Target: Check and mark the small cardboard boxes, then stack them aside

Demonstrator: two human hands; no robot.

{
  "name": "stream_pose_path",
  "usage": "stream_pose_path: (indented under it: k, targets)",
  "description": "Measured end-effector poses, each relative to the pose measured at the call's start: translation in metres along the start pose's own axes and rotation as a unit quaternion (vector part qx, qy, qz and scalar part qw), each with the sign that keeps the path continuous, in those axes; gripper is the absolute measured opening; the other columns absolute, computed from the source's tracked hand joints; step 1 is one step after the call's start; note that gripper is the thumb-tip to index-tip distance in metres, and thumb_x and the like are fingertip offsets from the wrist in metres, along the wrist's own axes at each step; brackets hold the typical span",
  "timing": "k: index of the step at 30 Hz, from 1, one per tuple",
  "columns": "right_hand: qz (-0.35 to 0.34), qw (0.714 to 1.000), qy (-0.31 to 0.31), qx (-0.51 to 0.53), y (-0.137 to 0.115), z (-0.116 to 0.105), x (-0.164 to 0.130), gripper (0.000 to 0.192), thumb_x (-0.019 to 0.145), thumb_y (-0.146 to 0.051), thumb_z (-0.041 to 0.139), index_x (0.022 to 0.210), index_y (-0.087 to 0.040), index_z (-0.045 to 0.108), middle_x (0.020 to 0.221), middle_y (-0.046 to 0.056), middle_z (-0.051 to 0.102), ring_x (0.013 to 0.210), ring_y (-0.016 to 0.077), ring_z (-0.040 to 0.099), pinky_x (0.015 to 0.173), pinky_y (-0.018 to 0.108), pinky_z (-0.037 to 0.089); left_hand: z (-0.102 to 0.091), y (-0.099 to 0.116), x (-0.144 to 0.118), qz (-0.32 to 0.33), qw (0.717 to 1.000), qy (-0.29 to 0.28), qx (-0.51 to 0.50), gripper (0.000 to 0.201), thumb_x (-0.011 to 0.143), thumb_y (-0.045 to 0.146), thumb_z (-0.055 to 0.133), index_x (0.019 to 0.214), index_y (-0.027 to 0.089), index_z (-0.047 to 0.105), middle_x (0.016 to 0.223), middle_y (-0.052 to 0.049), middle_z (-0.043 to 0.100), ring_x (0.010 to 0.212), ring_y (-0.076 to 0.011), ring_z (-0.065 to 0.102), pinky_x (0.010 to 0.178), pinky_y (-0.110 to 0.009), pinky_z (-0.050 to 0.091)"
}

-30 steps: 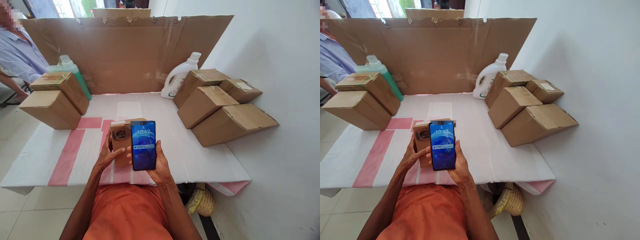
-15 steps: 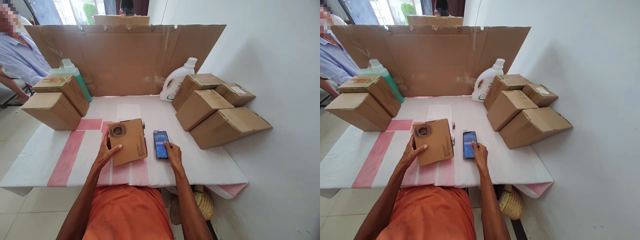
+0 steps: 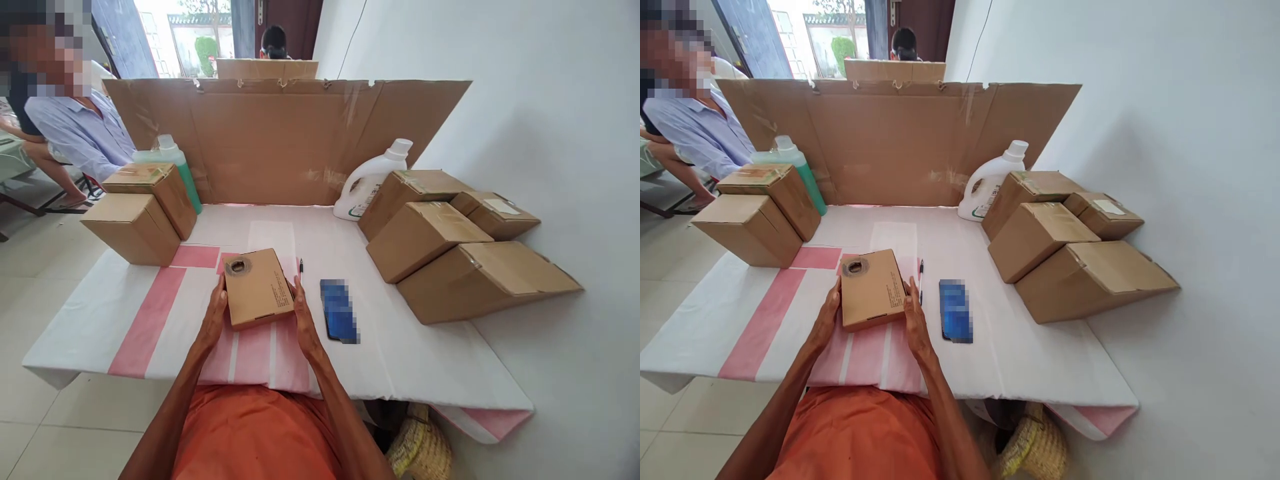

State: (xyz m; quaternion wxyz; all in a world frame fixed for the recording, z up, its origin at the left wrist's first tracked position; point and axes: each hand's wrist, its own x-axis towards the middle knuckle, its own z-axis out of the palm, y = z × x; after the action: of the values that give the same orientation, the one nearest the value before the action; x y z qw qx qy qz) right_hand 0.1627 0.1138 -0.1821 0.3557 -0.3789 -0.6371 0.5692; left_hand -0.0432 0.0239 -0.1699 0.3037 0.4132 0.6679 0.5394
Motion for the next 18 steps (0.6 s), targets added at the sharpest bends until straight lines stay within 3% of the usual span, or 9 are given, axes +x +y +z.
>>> stream_pose_path:
  k: [4, 7, 9, 11, 13, 15, 18]
  targets:
    - [0.044, 0.998, -0.047, -0.011, 0.000, 0.000, -0.019, 0.097, 0.098, -0.082, 0.040, 0.174, -0.027, 0.013, 0.182, 0.007, 0.013, 0.169, 0.0260, 0.009, 0.136, 0.054, 0.010, 0.005, -0.001, -0.029, -0.029, 0.999, -0.011, 0.021, 0.096, 0.097, 0.084, 0.031, 0.171, 0.022, 0.022, 0.181, -0.011, 0.013, 0.169, -0.0299, 0.007, 0.138, -0.050, 0.006]
    - [0.081, 0.993, -0.070, -0.043, -0.034, -0.012, -0.032, 0.102, 0.096, -0.085, 0.042, 0.174, -0.025, 0.014, 0.182, 0.010, 0.014, 0.169, 0.0288, 0.009, 0.136, 0.055, 0.009, -0.006, 0.026, -0.046, -0.069, 0.997, -0.021, 0.036, 0.097, 0.097, 0.084, 0.032, 0.171, 0.022, 0.023, 0.180, -0.014, 0.016, 0.168, -0.0327, 0.010, 0.137, -0.055, 0.010]
    - [0.080, 0.993, -0.069, -0.053, -0.067, -0.023, -0.034, 0.100, 0.096, -0.084, 0.040, 0.173, -0.023, 0.022, 0.178, 0.013, 0.027, 0.165, 0.0338, 0.023, 0.133, 0.058, 0.020, -0.024, 0.057, -0.050, -0.069, 0.996, -0.042, 0.034, 0.089, 0.099, 0.080, 0.033, 0.167, 0.023, 0.033, 0.172, -0.016, 0.036, 0.159, -0.0342, 0.036, 0.131, -0.054, 0.030]
    - [0.042, 0.995, -0.059, -0.061, -0.097, -0.031, -0.030, 0.091, 0.099, -0.082, 0.037, 0.169, -0.023, 0.035, 0.168, 0.016, 0.045, 0.150, 0.0370, 0.048, 0.121, 0.057, 0.042, -0.043, 0.087, -0.048, -0.050, 0.995, -0.079, 0.029, 0.080, 0.100, 0.077, 0.035, 0.158, 0.023, 0.048, 0.146, -0.018, 0.062, 0.122, -0.0327, 0.068, 0.103, -0.049, 0.057]
    - [-0.013, 0.996, -0.042, -0.084, -0.111, -0.033, -0.022, 0.082, 0.100, -0.079, 0.039, 0.161, -0.025, 0.048, 0.154, 0.016, 0.059, 0.125, 0.0341, 0.065, 0.100, 0.050, 0.056, -0.054, 0.106, -0.041, -0.049, 0.993, -0.094, 0.051, 0.072, 0.098, 0.077, 0.044, 0.139, 0.022, 0.065, 0.109, -0.013, 0.074, 0.080, -0.0260, 0.071, 0.075, -0.042, 0.059]
    - [-0.048, 0.992, -0.019, -0.115, -0.108, -0.027, -0.015, 0.076, 0.097, -0.076, 0.048, 0.151, -0.023, 0.058, 0.140, 0.016, 0.065, 0.107, 0.0304, 0.068, 0.085, 0.044, 0.059, -0.055, 0.107, -0.033, -0.054, 0.992, -0.051, 0.098, 0.064, 0.092, 0.079, 0.053, 0.112, 0.021, 0.072, 0.085, -0.008, 0.071, 0.063, -0.0231, 0.064, 0.063, -0.039, 0.054]
    - [-0.033, 0.992, -0.008, -0.121, -0.081, -0.016, -0.011, 0.069, 0.089, -0.070, 0.066, 0.138, -0.021, 0.061, 0.130, 0.015, 0.067, 0.104, 0.0299, 0.066, 0.078, 0.041, 0.058, -0.045, 0.081, -0.027, -0.041, 0.989, 0.026, 0.141, 0.063, 0.087, 0.083, 0.056, 0.092, 0.022, 0.067, 0.082, -0.008, 0.070, 0.072, -0.0271, 0.066, 0.070, -0.042, 0.055]
